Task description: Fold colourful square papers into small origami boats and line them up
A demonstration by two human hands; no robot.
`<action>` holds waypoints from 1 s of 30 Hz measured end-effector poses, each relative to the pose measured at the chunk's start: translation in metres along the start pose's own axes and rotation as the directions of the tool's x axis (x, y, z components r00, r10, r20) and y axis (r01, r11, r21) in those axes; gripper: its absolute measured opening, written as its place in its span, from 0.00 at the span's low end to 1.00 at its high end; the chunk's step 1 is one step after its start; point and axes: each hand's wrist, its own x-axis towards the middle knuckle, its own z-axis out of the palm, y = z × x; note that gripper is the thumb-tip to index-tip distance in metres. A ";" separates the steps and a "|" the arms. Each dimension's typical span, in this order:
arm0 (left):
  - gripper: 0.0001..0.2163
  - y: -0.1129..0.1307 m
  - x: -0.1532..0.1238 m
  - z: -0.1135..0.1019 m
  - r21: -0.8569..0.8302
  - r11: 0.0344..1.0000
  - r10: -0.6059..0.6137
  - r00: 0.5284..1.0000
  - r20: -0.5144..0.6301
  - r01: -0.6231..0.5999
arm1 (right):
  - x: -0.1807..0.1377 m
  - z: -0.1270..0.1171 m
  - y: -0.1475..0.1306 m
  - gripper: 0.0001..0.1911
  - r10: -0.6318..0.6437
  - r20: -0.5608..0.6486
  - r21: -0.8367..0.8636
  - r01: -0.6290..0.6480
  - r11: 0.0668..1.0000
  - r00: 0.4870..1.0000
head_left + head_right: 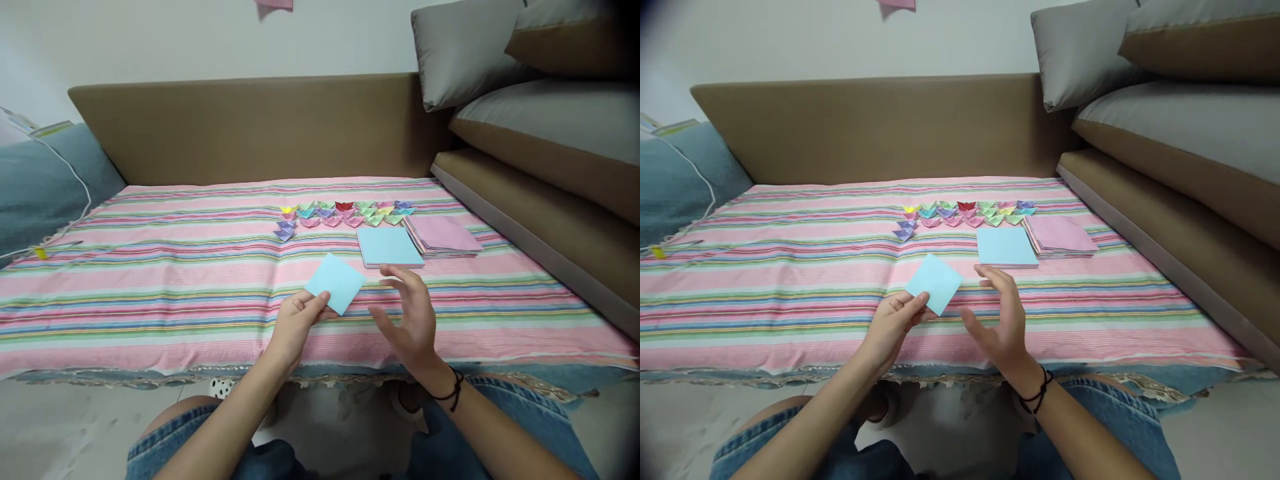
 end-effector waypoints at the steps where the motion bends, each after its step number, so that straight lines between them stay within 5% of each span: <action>1: 0.11 0.000 0.000 0.000 0.007 1.000 0.001 1.000 0.003 -0.001 | -0.001 0.003 0.000 0.27 0.150 0.025 0.103 -0.152 0.983 0.988; 5: 0.11 -0.001 -0.001 0.001 0.061 0.998 0.001 0.999 0.042 -0.004 | -0.003 0.014 0.002 0.22 0.509 0.266 0.348 -0.574 0.741 0.819; 9: 0.12 -0.004 -0.001 0.001 0.137 0.990 -0.004 0.996 0.090 -0.009 | -0.001 0.015 0.001 0.22 0.596 0.277 0.421 -0.653 0.630 0.754; 13: 0.14 -0.008 0.001 0.002 0.098 0.995 0.006 0.994 0.109 -0.016 | 0.000 0.014 0.001 0.22 0.601 0.262 0.398 -0.652 0.645 0.755; 17: 0.17 -0.012 0.003 0.004 0.047 0.998 0.029 1.000 0.008 -0.029 | -0.002 0.016 0.002 0.21 0.588 0.269 0.362 -0.646 0.672 0.763; 24: 0.20 -0.012 0.005 0.005 0.030 0.999 0.040 0.999 0.008 -0.040 | 0.002 0.015 0.002 0.24 0.624 0.311 0.388 -0.696 0.604 0.716; 30: 0.19 -0.012 0.003 0.002 0.237 0.954 0.193 0.981 -0.018 -0.183 | 0.001 0.013 0.005 0.16 0.492 0.324 0.302 -0.581 0.756 0.808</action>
